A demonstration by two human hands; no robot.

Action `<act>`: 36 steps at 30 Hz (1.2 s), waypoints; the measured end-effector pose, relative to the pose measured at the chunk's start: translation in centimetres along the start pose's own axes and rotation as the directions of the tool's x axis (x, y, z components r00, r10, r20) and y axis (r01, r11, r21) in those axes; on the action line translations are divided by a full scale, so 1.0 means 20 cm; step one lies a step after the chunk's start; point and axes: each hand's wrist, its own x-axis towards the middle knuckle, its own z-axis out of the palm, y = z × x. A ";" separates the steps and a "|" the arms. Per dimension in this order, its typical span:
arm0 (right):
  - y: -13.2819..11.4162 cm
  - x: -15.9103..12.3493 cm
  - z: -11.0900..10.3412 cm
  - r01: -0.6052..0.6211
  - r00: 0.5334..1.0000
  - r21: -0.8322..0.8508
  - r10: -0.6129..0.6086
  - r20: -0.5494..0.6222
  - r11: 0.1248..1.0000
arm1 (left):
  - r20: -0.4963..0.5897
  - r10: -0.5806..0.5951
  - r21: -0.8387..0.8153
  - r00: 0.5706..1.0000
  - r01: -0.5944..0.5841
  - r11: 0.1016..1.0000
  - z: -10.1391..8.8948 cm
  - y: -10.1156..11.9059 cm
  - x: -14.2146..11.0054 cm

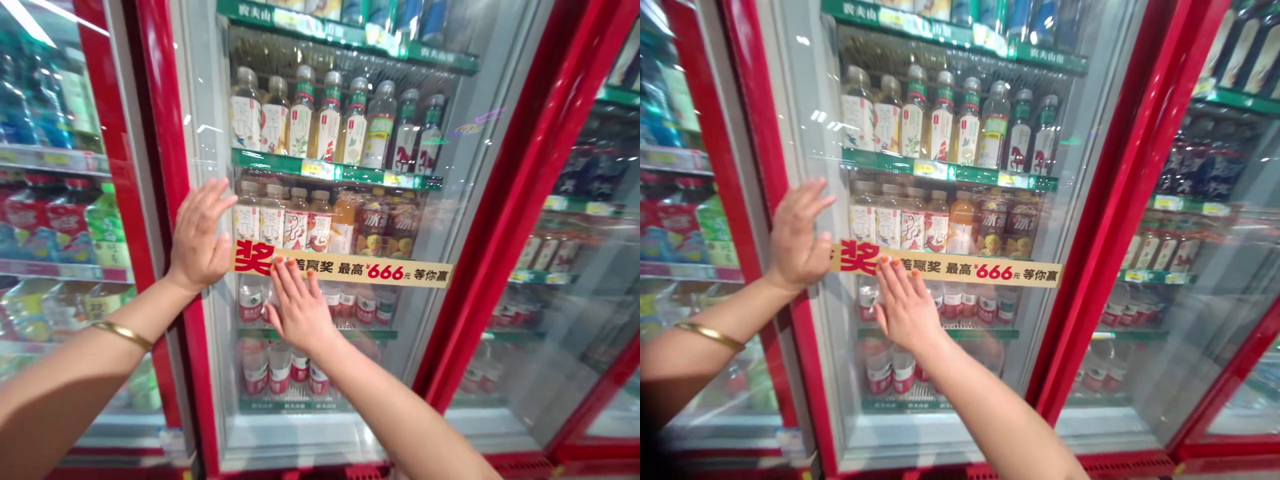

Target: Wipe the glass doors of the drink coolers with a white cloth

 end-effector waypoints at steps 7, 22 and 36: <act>-0.04 0.35 -0.09 0.205 0.974 -0.044 -0.200 0.103 0.978 | 0.082 -0.018 -0.016 0.996 0.020 1.000 -0.05 -0.04 0.00; -0.47 -0.03 0.35 0.471 0.871 0.085 -0.478 0.111 0.878 | 0.184 0.079 0.113 0.980 -0.100 0.989 0.05 0.02 0.19; -0.07 -0.45 0.20 -0.473 0.860 -0.086 0.438 -0.261 0.877 | 0.249 -0.016 0.013 0.968 0.013 1.000 0.05 0.03 0.15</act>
